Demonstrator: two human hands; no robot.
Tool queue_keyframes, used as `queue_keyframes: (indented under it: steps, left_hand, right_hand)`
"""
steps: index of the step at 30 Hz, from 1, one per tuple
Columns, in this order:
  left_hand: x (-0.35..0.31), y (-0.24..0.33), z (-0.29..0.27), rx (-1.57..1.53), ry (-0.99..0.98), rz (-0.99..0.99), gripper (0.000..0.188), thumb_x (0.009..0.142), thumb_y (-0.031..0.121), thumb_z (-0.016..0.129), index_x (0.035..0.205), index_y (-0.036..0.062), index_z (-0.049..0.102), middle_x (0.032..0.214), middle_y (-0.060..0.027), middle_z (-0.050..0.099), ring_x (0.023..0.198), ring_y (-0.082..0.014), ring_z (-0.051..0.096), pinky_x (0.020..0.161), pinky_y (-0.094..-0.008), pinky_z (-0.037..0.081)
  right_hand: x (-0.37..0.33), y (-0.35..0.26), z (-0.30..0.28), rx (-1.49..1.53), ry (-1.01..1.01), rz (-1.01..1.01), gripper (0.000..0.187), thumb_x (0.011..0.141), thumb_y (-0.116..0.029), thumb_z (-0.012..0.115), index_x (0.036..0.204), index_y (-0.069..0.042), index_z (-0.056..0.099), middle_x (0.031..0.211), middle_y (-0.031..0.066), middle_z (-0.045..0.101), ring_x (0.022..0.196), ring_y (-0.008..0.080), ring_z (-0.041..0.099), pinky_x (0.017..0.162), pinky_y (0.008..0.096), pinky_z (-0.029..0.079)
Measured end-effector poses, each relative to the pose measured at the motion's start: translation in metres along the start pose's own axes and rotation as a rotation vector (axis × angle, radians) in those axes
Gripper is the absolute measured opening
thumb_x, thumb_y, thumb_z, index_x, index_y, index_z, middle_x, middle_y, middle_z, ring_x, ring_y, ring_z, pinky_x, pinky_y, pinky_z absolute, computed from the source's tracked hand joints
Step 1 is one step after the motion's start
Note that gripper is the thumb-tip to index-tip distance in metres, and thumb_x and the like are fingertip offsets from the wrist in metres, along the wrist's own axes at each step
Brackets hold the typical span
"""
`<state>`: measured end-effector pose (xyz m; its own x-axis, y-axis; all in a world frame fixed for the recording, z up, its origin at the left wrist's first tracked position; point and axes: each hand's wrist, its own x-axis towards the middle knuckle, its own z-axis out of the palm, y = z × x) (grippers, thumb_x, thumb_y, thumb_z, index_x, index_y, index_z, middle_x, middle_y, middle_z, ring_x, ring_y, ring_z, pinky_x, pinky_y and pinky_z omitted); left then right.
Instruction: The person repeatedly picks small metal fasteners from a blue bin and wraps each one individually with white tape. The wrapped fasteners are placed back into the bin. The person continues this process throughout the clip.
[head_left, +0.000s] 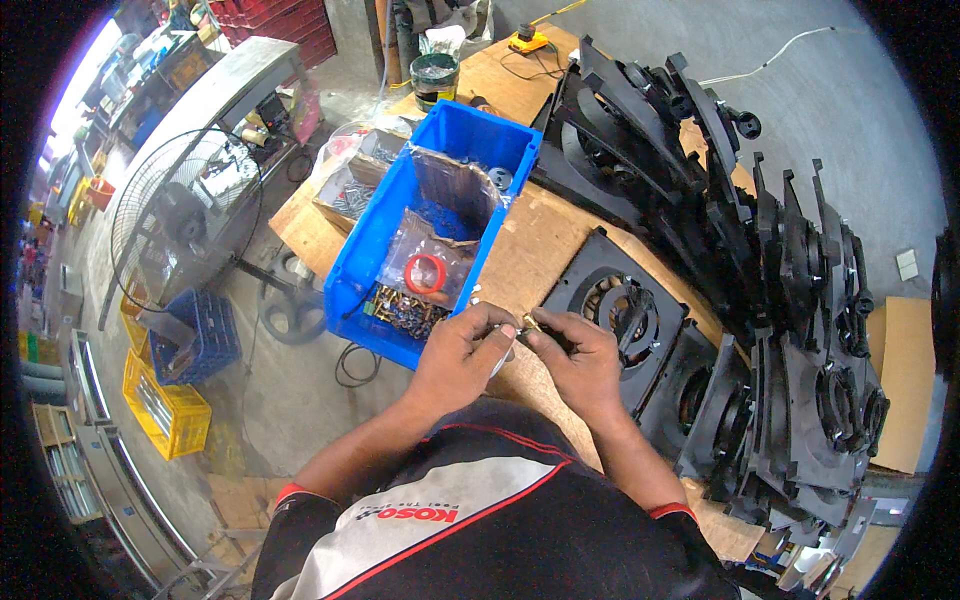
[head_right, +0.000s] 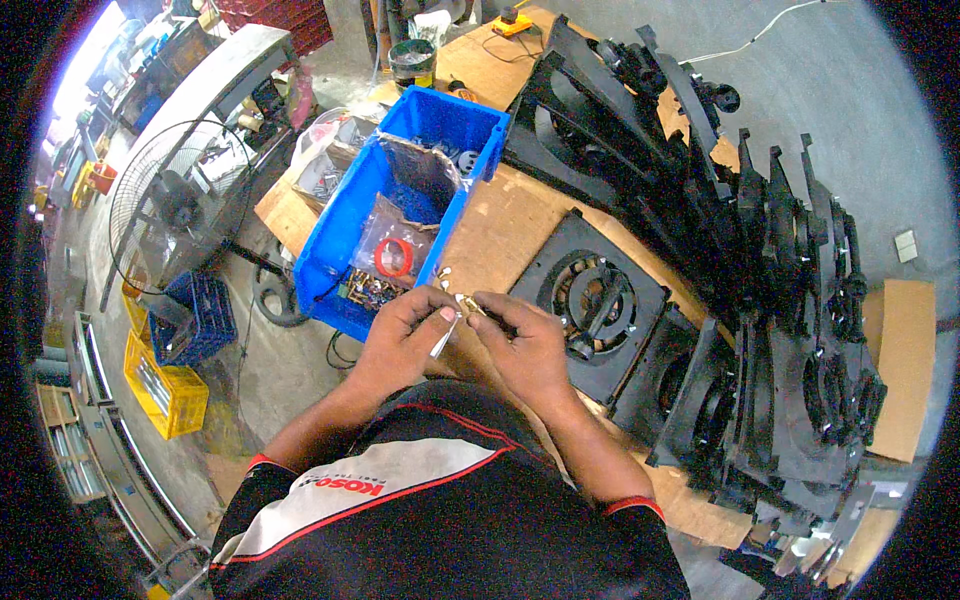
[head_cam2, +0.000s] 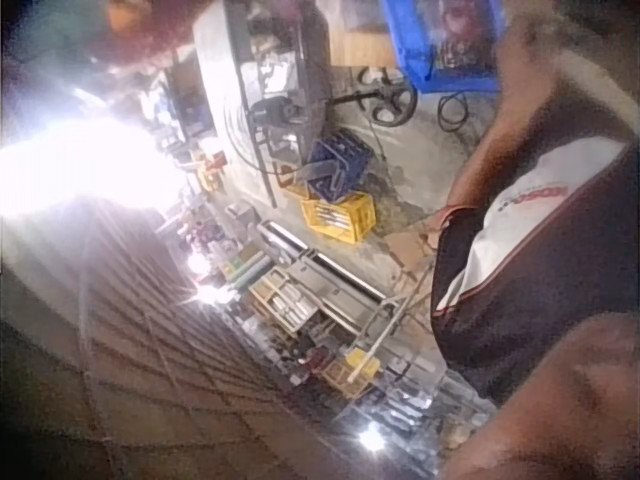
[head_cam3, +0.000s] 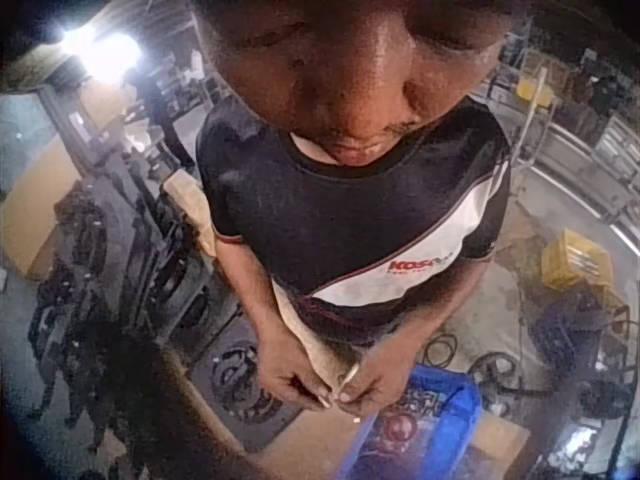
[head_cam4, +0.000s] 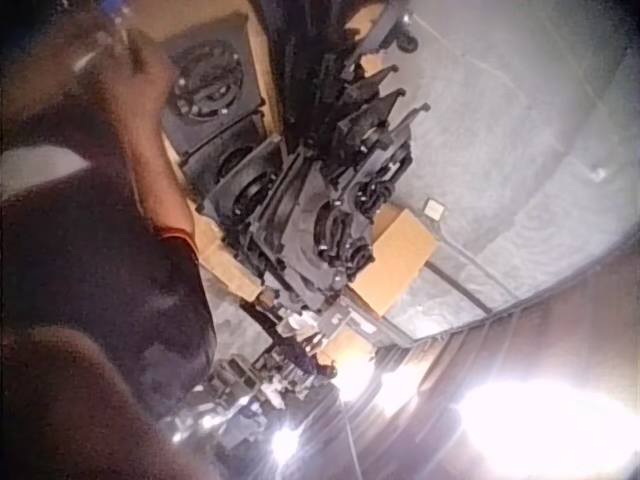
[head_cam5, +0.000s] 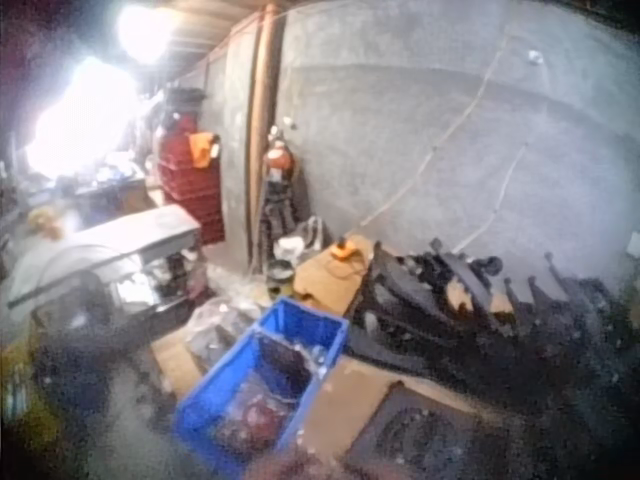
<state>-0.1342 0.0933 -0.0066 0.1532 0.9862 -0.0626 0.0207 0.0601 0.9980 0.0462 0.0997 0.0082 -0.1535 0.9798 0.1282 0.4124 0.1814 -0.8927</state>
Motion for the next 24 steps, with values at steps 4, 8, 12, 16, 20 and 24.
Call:
queue_keyframes:
  steps: [4, 8, 12, 16, 20, 24]
  left_hand:
    - [0.004, -0.008, 0.001, 0.02, -0.036, 0.002, 0.019, 0.098, 0.016, 0.057, 0.099, -0.0023, 0.063, 0.078, -0.0082, 0.067, 0.072, -0.0116, 0.062, 0.066, -0.028, 0.049]
    - [0.005, -0.01, 0.001, -0.074, -0.053, -0.072, 0.02, 0.098, 0.016, 0.057, 0.099, -0.0025, 0.063, 0.078, -0.0071, 0.067, 0.071, -0.0105, 0.061, 0.064, -0.0267, 0.048]
    - [0.007, -0.01, 0.002, -0.095, -0.048, -0.076, 0.021, 0.098, 0.017, 0.058, 0.099, -0.0027, 0.064, 0.078, -0.0069, 0.067, 0.07, -0.0103, 0.061, 0.063, -0.0263, 0.047]
    - [0.007, -0.018, 0.004, -0.091, -0.042, -0.062, 0.02, 0.099, 0.018, 0.057, 0.099, -0.0003, 0.063, 0.079, -0.0026, 0.065, 0.069, -0.0089, 0.059, 0.062, -0.0258, 0.046]
    - [0.006, -0.014, 0.004, -0.129, -0.05, -0.132, 0.022, 0.1, 0.021, 0.056, 0.099, 0.0001, 0.064, 0.078, -0.0023, 0.065, 0.069, -0.0087, 0.059, 0.062, -0.0253, 0.047]
    - [0.006, -0.02, 0.004, -0.12, -0.061, -0.171, 0.026, 0.1, 0.022, 0.056, 0.102, -0.0014, 0.065, 0.078, -0.0052, 0.066, 0.067, -0.0088, 0.058, 0.06, -0.0255, 0.046]
  right_hand:
    - [0.0, -0.002, 0.003, -0.216, 0.006, -0.195, 0.027, 0.084, -0.013, 0.072, 0.109, -0.001, 0.068, 0.103, 0.0172, 0.07, 0.091, 0.031, 0.07, 0.078, 0.0384, 0.057]
    - [-0.002, 0.009, 0.009, -0.392, 0.05, -0.361, 0.028, 0.086, -0.017, 0.071, 0.109, -0.002, 0.066, 0.107, 0.0176, 0.068, 0.09, 0.0347, 0.069, 0.076, 0.041, 0.058]
    - [-0.003, 0.006, 0.008, -0.405, 0.053, -0.377, 0.024, 0.086, -0.016, 0.07, 0.106, -0.002, 0.067, 0.105, 0.0173, 0.068, 0.087, 0.0335, 0.069, 0.073, 0.0391, 0.058]
    - [-0.002, 0.008, 0.01, -0.388, 0.081, -0.38, 0.021, 0.086, -0.016, 0.07, 0.102, -0.002, 0.068, 0.102, 0.017, 0.068, 0.085, 0.0334, 0.07, 0.071, 0.0391, 0.058]
    - [-0.001, 0.007, 0.009, -0.37, 0.083, -0.368, 0.018, 0.085, -0.015, 0.071, 0.098, -0.003, 0.069, 0.098, 0.0152, 0.068, 0.082, 0.0325, 0.07, 0.068, 0.0386, 0.058]
    - [0.001, 0.007, 0.008, -0.404, 0.075, -0.391, 0.015, 0.082, -0.014, 0.072, 0.094, -0.005, 0.069, 0.095, 0.0131, 0.069, 0.078, 0.0309, 0.069, 0.066, 0.0374, 0.057]
